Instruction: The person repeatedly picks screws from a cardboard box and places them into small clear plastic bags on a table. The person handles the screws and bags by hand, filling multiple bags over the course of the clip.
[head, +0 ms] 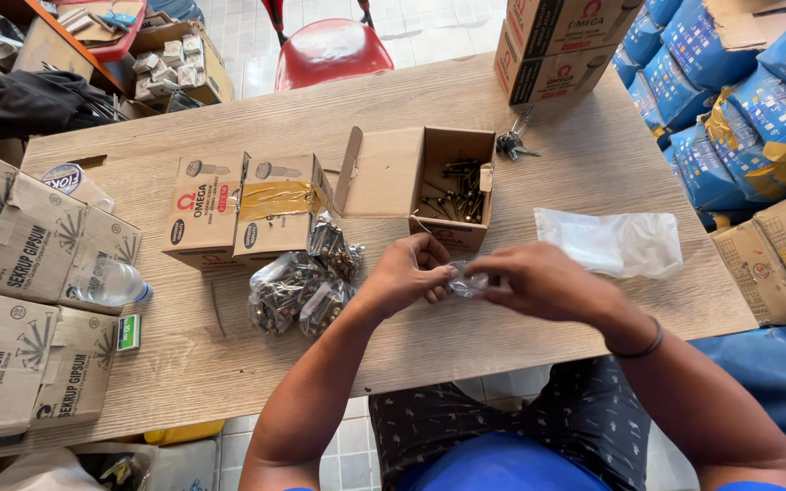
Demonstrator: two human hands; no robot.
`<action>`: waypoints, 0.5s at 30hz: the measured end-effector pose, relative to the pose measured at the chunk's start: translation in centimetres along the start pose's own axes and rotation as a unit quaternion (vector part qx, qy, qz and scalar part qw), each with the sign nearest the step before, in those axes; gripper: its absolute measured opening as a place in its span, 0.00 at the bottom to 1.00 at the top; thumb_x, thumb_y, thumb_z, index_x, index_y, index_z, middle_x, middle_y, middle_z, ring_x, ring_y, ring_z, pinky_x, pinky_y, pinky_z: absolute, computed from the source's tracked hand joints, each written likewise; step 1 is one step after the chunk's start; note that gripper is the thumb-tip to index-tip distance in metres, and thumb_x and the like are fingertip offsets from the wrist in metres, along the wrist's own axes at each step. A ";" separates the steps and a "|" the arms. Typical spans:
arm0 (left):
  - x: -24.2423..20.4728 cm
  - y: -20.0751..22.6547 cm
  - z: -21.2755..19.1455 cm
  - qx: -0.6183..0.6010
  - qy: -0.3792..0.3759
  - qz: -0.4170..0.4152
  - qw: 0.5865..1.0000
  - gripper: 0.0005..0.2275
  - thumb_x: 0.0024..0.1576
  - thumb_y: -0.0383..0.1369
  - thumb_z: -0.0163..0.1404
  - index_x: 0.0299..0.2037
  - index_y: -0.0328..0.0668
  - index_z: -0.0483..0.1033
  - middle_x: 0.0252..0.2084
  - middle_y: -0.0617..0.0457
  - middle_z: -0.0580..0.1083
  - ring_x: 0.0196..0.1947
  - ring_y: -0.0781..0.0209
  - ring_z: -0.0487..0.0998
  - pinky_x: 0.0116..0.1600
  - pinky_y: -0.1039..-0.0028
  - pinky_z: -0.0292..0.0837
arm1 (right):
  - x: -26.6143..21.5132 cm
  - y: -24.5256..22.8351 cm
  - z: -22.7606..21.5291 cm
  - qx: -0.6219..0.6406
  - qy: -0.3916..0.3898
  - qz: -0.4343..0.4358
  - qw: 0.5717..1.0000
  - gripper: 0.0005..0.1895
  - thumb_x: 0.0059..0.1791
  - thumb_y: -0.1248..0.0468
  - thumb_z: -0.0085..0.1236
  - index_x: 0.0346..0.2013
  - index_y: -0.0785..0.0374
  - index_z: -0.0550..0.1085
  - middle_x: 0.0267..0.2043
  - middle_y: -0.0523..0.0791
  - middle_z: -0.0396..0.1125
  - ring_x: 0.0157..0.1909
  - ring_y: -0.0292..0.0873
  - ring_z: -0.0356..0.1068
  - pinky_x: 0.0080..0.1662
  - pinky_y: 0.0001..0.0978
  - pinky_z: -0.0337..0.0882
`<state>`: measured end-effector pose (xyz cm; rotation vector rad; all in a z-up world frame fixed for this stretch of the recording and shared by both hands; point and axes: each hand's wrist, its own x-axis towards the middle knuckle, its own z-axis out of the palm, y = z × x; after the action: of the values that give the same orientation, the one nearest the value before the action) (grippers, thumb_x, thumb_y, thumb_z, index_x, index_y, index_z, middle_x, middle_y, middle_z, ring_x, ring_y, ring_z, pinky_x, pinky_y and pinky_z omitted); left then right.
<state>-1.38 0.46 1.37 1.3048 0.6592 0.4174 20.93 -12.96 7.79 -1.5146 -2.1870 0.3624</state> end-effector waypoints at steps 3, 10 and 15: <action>0.5 -0.9 0.0 0.001 0.001 0.005 1.000 0.13 0.59 0.23 0.62 0.51 0.21 0.77 0.31 0.34 0.79 0.23 0.52 0.86 0.26 0.72 0.87 | 2.6 0.5 -3.5 0.056 0.111 -0.011 0.992 0.15 0.50 0.64 0.73 0.50 0.58 0.80 0.35 0.47 0.81 0.31 0.53 0.80 0.35 0.50 0.77; 0.3 -0.1 0.1 0.021 -0.001 -0.002 1.000 0.10 0.59 0.25 0.64 0.46 0.23 0.79 0.28 0.35 0.80 0.23 0.51 0.87 0.25 0.70 0.87 | 14.6 8.7 1.4 -0.257 0.049 0.038 0.965 0.04 0.54 0.57 0.66 0.34 0.47 0.81 0.29 0.39 0.73 0.36 0.48 0.78 0.38 0.44 0.79; 0.4 -0.1 -0.9 0.068 0.006 0.016 0.998 0.07 0.60 0.28 0.63 0.42 0.30 0.82 0.26 0.37 0.81 0.24 0.55 0.87 0.26 0.75 0.84 | 18.6 8.5 3.3 -0.243 -0.118 0.112 0.956 0.08 0.49 0.70 0.62 0.29 0.62 0.86 0.28 0.54 0.79 0.36 0.63 0.83 0.38 0.57 0.81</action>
<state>-1.68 1.40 1.05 1.4444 0.6861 0.4123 20.70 7.54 5.03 -2.0868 -2.4148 0.0746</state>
